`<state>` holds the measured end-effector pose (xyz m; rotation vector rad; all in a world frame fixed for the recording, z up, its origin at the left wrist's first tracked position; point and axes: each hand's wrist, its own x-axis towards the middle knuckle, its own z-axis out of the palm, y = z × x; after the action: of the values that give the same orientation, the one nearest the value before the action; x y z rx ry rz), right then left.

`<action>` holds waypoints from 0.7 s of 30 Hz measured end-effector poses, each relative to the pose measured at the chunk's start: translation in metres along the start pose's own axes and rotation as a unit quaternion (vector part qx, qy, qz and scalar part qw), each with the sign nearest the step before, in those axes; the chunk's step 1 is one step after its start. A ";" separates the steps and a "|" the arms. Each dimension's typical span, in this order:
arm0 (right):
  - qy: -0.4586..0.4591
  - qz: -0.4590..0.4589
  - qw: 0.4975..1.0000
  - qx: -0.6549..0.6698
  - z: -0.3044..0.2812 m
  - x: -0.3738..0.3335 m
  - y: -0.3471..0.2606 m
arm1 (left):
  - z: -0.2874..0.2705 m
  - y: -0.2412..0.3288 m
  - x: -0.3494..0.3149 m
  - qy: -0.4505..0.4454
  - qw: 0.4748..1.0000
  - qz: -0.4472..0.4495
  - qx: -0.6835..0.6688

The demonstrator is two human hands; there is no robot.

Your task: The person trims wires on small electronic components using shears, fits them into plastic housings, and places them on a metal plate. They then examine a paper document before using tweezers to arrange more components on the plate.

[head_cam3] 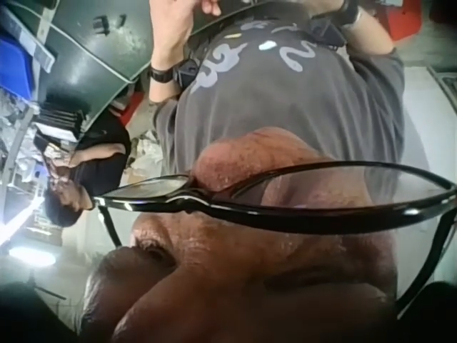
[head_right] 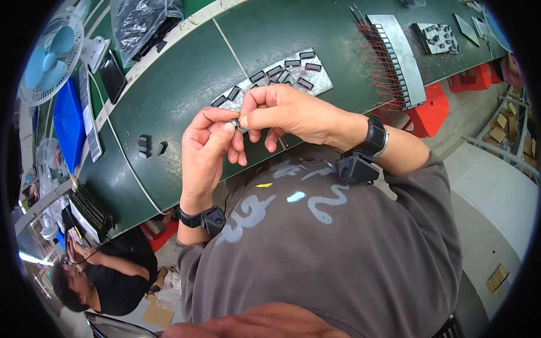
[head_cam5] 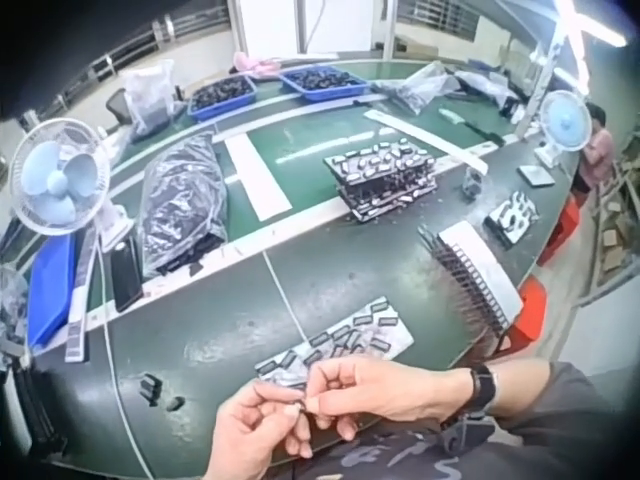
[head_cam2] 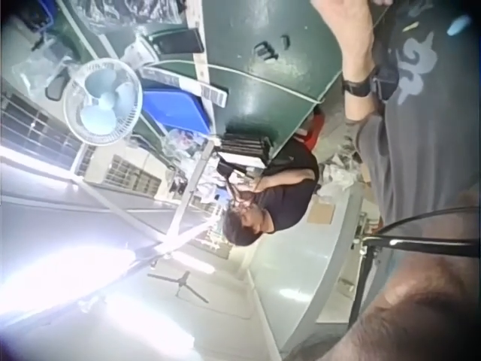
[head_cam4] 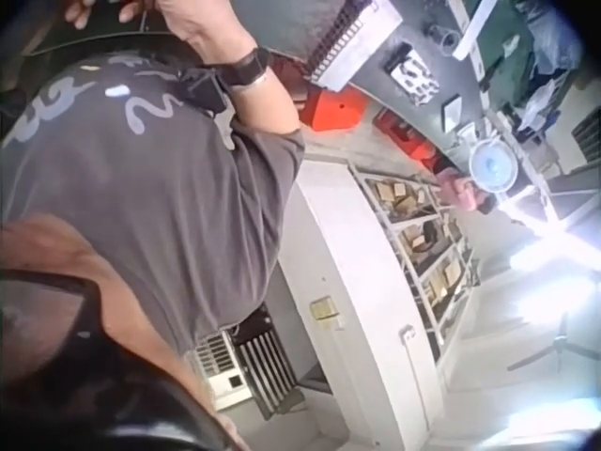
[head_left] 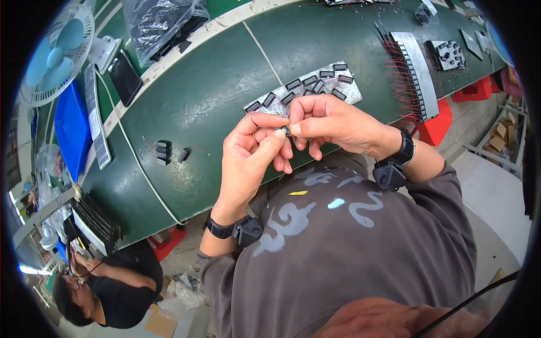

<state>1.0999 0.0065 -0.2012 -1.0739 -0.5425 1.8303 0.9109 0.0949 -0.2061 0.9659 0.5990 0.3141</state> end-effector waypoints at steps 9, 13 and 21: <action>0.013 -0.027 0.999 -0.019 0.004 0.000 0.024 | -0.001 -0.017 -0.009 0.006 0.999 -0.004 -0.037; 0.007 -0.021 0.999 -0.025 0.008 0.003 0.026 | -0.007 -0.018 -0.013 0.003 0.999 -0.008 -0.032; 0.000 -0.008 1.000 -0.010 0.012 0.013 0.028 | -0.016 -0.022 -0.013 0.023 0.999 -0.018 -0.041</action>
<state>1.0739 0.0051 -0.2209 -1.0800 -0.5690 1.8148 0.8906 0.0866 -0.2270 0.8706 0.6410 0.3266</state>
